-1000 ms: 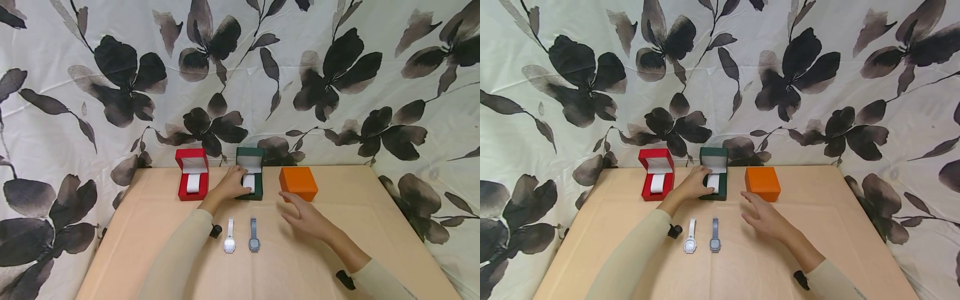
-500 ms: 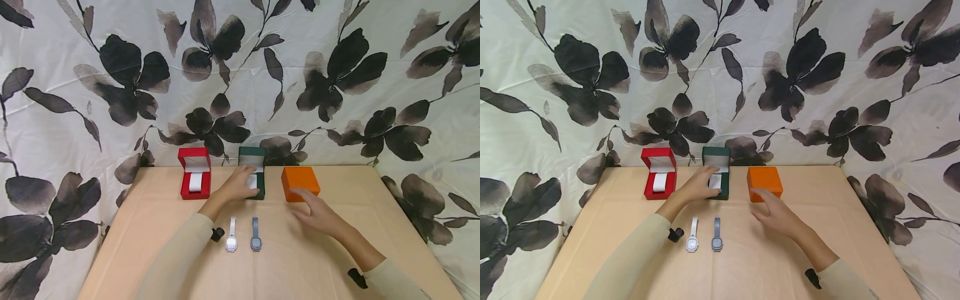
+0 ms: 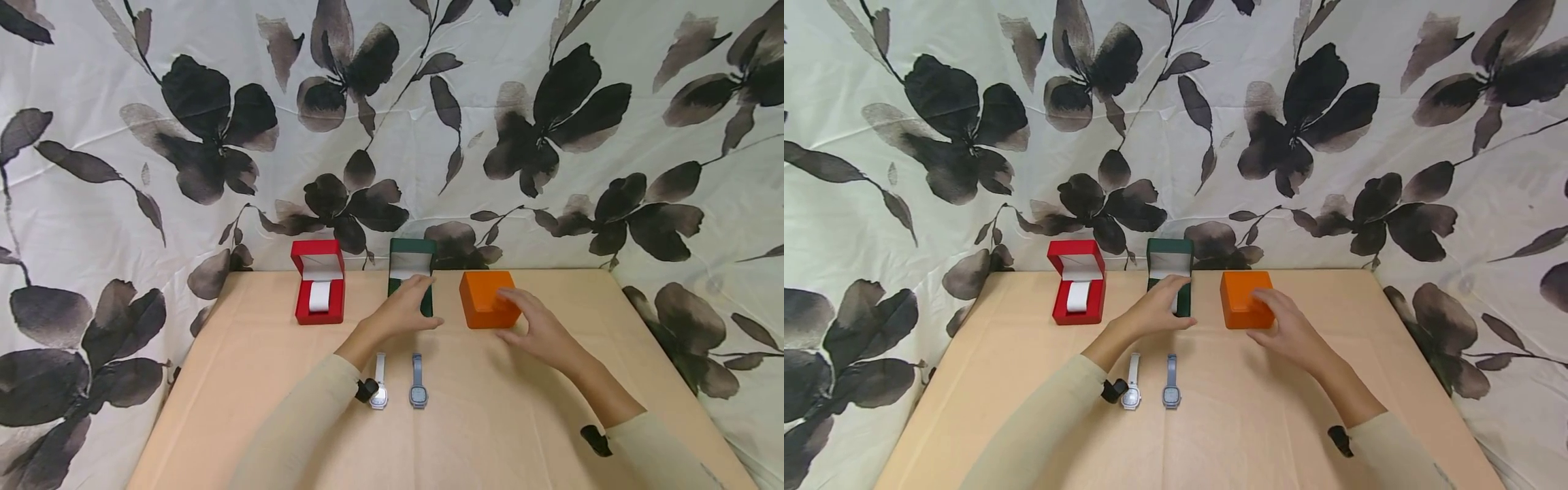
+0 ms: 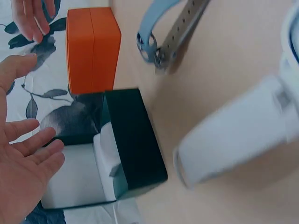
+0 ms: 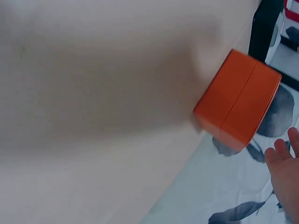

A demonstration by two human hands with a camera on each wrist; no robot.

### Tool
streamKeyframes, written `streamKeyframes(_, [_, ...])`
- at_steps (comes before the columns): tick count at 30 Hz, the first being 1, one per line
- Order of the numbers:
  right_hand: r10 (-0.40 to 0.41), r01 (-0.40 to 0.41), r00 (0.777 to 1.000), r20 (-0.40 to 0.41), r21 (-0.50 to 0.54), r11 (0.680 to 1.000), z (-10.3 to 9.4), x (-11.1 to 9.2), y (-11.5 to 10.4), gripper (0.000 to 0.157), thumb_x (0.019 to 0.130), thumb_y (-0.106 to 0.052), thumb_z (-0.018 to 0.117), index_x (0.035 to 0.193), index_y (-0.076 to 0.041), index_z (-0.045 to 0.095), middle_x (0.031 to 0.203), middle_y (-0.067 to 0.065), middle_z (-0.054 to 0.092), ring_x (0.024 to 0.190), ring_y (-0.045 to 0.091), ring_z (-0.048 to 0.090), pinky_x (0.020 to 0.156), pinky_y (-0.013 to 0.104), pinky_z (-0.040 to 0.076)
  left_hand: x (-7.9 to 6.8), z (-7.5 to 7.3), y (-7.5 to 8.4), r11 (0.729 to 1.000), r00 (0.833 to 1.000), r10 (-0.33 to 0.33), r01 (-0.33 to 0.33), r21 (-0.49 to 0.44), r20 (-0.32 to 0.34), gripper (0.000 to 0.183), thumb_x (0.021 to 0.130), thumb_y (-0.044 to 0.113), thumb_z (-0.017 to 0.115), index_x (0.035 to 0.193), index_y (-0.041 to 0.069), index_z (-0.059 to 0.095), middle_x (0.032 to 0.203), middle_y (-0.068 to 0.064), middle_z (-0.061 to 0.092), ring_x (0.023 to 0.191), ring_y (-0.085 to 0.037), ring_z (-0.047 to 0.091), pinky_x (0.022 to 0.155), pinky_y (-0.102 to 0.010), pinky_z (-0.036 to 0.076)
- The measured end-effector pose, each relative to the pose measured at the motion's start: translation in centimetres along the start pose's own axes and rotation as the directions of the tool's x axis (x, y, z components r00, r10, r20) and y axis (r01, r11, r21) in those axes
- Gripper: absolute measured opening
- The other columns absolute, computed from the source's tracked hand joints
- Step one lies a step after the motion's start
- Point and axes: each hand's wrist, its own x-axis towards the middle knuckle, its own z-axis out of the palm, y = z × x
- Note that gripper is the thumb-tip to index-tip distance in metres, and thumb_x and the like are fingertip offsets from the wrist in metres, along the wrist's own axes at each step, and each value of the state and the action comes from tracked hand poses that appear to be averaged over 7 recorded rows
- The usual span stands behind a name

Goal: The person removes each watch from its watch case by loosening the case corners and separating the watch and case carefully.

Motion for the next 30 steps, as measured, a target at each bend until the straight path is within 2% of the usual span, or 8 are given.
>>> streamKeyframes(6, [0.007,-0.007,1.000,0.000,0.007,1.000,-0.4,1.1,1.7,0.078,0.079,-0.016,0.090,0.145,0.000,0.051,0.154,0.024,0.046,0.143,0.048,0.038,0.112,0.073,0.033,0.3,0.9,1.0,1.000,1.000,-0.005,0.006,-0.029,0.011,0.092,0.086,0.044,0.081,0.160,0.012,0.036,0.164,-0.012,0.037,0.149,-0.028,0.041,0.120,-0.045,0.041])
streamKeyframes(9, [0.048,-0.049,0.998,0.034,0.015,0.999,-0.7,1.7,2.4,0.082,0.079,-0.020,0.090,0.147,0.000,0.049,0.158,0.024,0.041,0.145,0.050,0.034,0.113,0.075,0.030,0.6,1.4,1.5,0.999,1.000,0.006,-0.005,-0.038,0.010,0.092,0.086,0.043,0.081,0.159,0.010,0.036,0.164,-0.013,0.037,0.150,-0.027,0.040,0.121,-0.043,0.040])
streamKeyframes(15, [0.127,-0.130,0.986,0.109,0.021,0.991,-1.0,3.0,3.2,0.089,0.080,-0.027,0.090,0.151,0.000,0.043,0.162,0.026,0.033,0.147,0.051,0.030,0.114,0.076,0.027,0.9,2.7,2.4,0.986,0.999,-0.034,0.040,-0.160,0.037,0.092,0.087,0.042,0.082,0.160,0.012,0.035,0.165,-0.008,0.037,0.150,-0.025,0.040,0.121,-0.043,0.040])
streamKeyframes(20, [0.105,-0.107,0.983,0.151,0.006,0.994,-1.1,4.0,3.8,0.095,0.076,-0.027,0.092,0.152,0.002,0.042,0.161,0.028,0.031,0.146,0.052,0.030,0.115,0.075,0.026,1.6,4.1,2.6,0.971,0.996,-0.076,0.085,-0.223,0.050,0.093,0.086,0.041,0.083,0.160,0.011,0.035,0.164,-0.007,0.039,0.147,-0.024,0.045,0.120,-0.041,0.041])
streamKeyframes(26, [0.050,-0.053,0.987,0.153,0.017,0.998,-0.6,4.7,5.0,0.096,0.073,-0.025,0.094,0.150,0.003,0.044,0.160,0.032,0.030,0.145,0.055,0.030,0.115,0.076,0.025,2.7,6.0,2.7,0.950,0.990,-0.127,0.137,-0.282,0.054,0.095,0.086,0.039,0.084,0.160,0.008,0.034,0.162,-0.009,0.043,0.144,-0.024,0.048,0.119,-0.041,0.042])
streamKeyframes(30, [0.042,-0.049,0.984,0.175,0.039,0.998,-0.2,5.0,5.6,0.099,0.072,-0.025,0.094,0.151,0.003,0.042,0.161,0.033,0.027,0.144,0.056,0.029,0.114,0.077,0.025,3.5,6.9,2.8,0.947,0.992,-0.124,0.127,-0.295,0.029,0.089,0.085,0.033,0.086,0.156,0.004,0.040,0.156,-0.011,0.050,0.142,-0.026,0.050,0.119,-0.042,0.042])
